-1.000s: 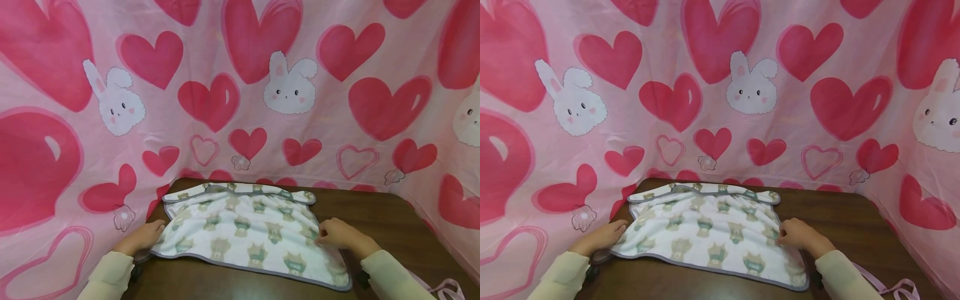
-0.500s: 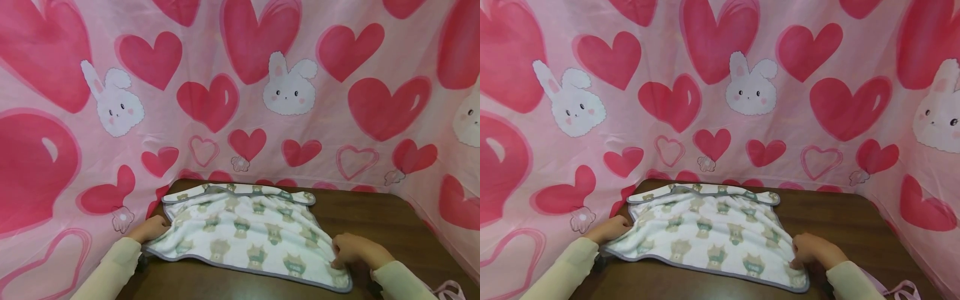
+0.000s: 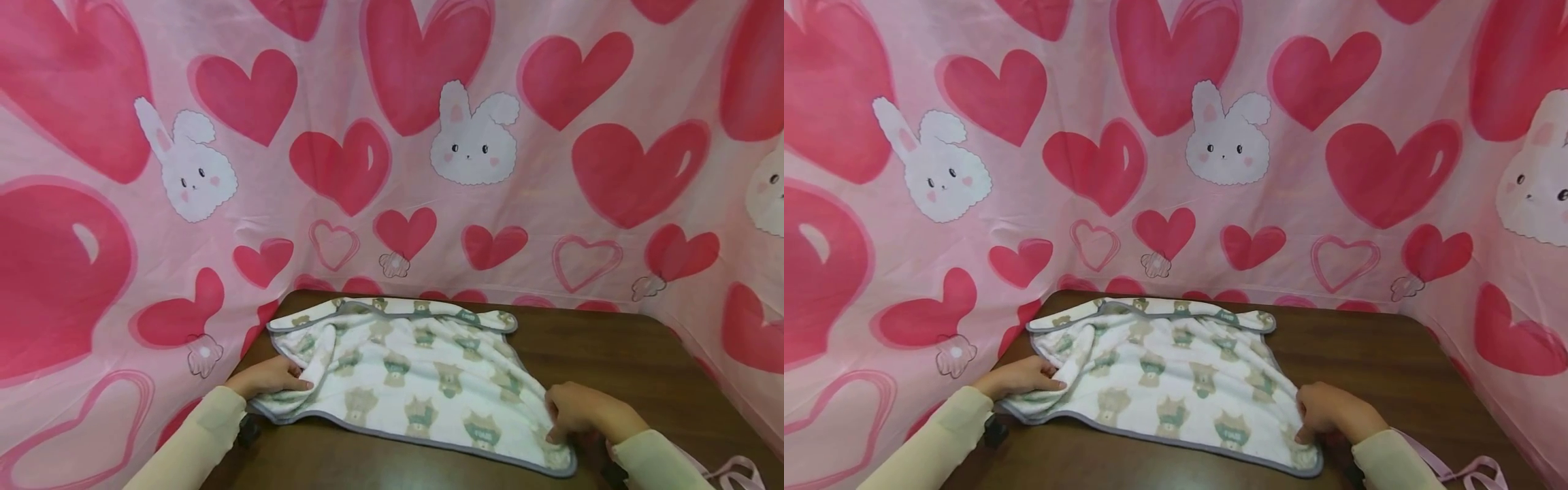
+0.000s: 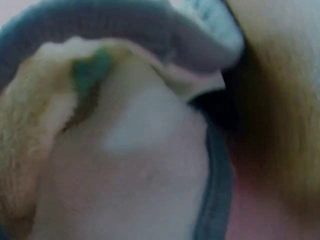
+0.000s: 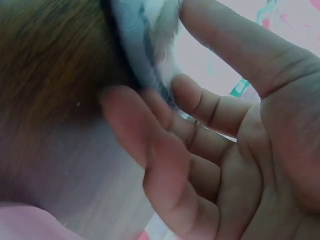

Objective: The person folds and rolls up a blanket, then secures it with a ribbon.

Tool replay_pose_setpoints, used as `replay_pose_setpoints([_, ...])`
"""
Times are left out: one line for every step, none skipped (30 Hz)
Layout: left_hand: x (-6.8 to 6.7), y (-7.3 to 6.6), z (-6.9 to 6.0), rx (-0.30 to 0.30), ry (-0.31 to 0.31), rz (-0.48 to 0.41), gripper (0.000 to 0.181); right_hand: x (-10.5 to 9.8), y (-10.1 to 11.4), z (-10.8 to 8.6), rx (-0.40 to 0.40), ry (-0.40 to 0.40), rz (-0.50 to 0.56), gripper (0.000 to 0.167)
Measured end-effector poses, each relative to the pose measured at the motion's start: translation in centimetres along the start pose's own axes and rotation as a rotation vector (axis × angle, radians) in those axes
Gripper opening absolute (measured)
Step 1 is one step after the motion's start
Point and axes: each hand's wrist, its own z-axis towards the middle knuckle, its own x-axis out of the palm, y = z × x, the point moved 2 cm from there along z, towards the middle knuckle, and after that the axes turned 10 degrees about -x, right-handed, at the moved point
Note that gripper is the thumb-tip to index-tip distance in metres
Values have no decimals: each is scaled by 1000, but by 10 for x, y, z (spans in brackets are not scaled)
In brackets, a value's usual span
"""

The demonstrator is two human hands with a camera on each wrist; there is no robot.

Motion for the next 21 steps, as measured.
replay_pose_setpoints([1,-3,-1,-6,-6,16,34,0,0,1,-21,-13,-18,41])
replay_pose_setpoints([3,-5,-1,-8,-12,27,37,0,-1,1,-43,-27,-30,41])
replay_pose_setpoints([4,-7,-1,-12,-21,31,39,1,0,2,-71,-39,-46,42])
replay_pose_setpoints([6,-8,-2,-15,-30,35,40,1,0,2,-95,-46,-58,43])
replay_pose_setpoints([8,-9,-1,-15,-34,36,40,1,1,3,-110,-51,-66,43])
replay_pose_setpoints([11,-8,0,-14,-31,30,38,2,1,3,-121,-54,-72,43])
replay_pose_setpoints([12,-8,1,-8,-27,24,36,1,2,3,-135,-65,-86,44])
replay_pose_setpoints([14,-8,1,-7,-24,21,35,1,3,3,-138,-70,-91,44])
replay_pose_setpoints([15,-8,2,-16,-25,19,35,1,3,4,-137,-74,-96,45])
replay_pose_setpoints([16,-8,2,-25,-26,19,35,2,4,4,-129,-79,-93,45])
replay_pose_setpoints([17,-7,2,-37,-25,14,37,2,3,5,-120,-83,-88,45])
replay_pose_setpoints([16,-6,3,-46,-26,3,42,3,3,5,-116,-88,-82,46])
replay_pose_setpoints([15,-6,2,-49,-29,-9,51,4,3,6,-106,-90,-77,46])
replay_pose_setpoints([14,-5,2,-44,-30,-25,60,5,2,6,-102,-92,-67,46])
replay_pose_setpoints([12,-4,2,-41,-30,-50,67,5,2,6,-103,-94,-57,46])
replay_pose_setpoints([10,-3,2,-37,-32,-69,71,6,2,6,-106,-94,-44,46])
replay_pose_setpoints([9,-2,1,-40,-34,-90,71,6,1,6,-112,-94,-34,46])
replay_pose_setpoints([6,0,0,-43,-39,-103,69,7,1,5,-126,-93,-24,46])
replay_pose_setpoints([4,1,-1,-50,-48,-109,68,7,1,4,-134,-92,-13,46])
replay_pose_setpoints([1,4,-2,-60,-57,-110,64,7,1,3,-150,-92,-5,46])
replay_pose_setpoints([-1,6,-3,-84,-69,-121,59,7,0,2,-163,-91,0,46])
